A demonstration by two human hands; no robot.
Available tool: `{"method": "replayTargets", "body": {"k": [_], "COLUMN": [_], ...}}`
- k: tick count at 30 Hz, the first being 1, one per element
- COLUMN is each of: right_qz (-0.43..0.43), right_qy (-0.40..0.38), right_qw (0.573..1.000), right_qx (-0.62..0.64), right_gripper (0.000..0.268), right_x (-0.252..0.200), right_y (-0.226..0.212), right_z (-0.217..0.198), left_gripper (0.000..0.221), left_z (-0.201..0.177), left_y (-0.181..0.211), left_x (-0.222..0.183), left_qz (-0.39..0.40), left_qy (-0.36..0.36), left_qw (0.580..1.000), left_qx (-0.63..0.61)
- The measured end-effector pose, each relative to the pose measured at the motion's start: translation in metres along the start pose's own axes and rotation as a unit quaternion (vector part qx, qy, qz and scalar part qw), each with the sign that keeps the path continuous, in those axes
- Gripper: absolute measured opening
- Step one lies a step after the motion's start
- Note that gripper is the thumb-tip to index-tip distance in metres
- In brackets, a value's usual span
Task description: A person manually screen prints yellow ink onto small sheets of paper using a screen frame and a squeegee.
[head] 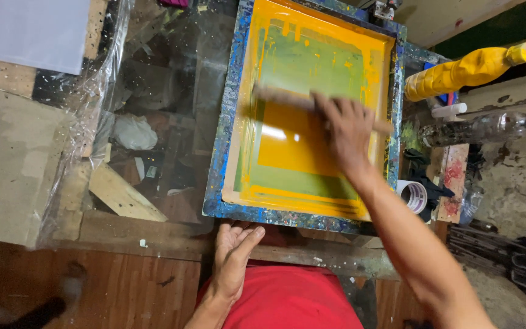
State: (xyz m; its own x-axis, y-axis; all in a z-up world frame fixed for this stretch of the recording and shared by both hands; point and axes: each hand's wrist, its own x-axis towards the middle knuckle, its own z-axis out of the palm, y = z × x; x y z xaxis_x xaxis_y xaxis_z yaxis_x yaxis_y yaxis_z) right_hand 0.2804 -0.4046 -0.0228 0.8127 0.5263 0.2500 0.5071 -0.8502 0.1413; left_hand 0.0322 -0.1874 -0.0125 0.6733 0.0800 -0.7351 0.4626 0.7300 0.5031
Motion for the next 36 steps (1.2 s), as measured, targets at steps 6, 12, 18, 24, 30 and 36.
{"method": "replayTargets", "body": {"k": [6, 12, 18, 24, 30, 36], "right_qz": [-0.018, -0.022, -0.014, -0.039, -0.019, -0.008], "right_qy": [0.023, -0.079, -0.193, -0.143, -0.086, -0.096], "right_qw": [0.997, 0.973, 0.942, 0.987, 0.995, 0.994], "right_qx": [0.070, 0.215, 0.272, 0.054, 0.051, 0.044], "right_gripper": [0.058, 0.051, 0.076, 0.085, 0.074, 0.075], "right_x": [0.078, 0.015, -0.056, -0.078, -0.086, -0.063], "right_y": [0.029, -0.008, -0.039, -0.056, -0.061, -0.051], "right_z": [-0.001, -0.073, -0.087, -0.054, -0.040, -0.033], "left_gripper": [0.032, 0.034, 0.027, 0.018, 0.020, 0.019], "left_z": [-0.016, -0.017, -0.018, -0.015, -0.018, -0.015], "left_y": [-0.023, -0.029, -0.034, -0.033, -0.035, -0.035], "left_x": [0.012, 0.027, 0.034, 0.036, 0.037, 0.032], "left_qz": [0.016, -0.027, -0.014, -0.001, -0.012, -0.011], "left_qy": [-0.006, 0.072, 0.104, 0.117, 0.132, 0.144], "left_qw": [1.000, 0.997, 0.994, 0.993, 0.990, 0.987], "left_qx": [-0.015, -0.029, -0.002, -0.026, -0.056, -0.065]}}
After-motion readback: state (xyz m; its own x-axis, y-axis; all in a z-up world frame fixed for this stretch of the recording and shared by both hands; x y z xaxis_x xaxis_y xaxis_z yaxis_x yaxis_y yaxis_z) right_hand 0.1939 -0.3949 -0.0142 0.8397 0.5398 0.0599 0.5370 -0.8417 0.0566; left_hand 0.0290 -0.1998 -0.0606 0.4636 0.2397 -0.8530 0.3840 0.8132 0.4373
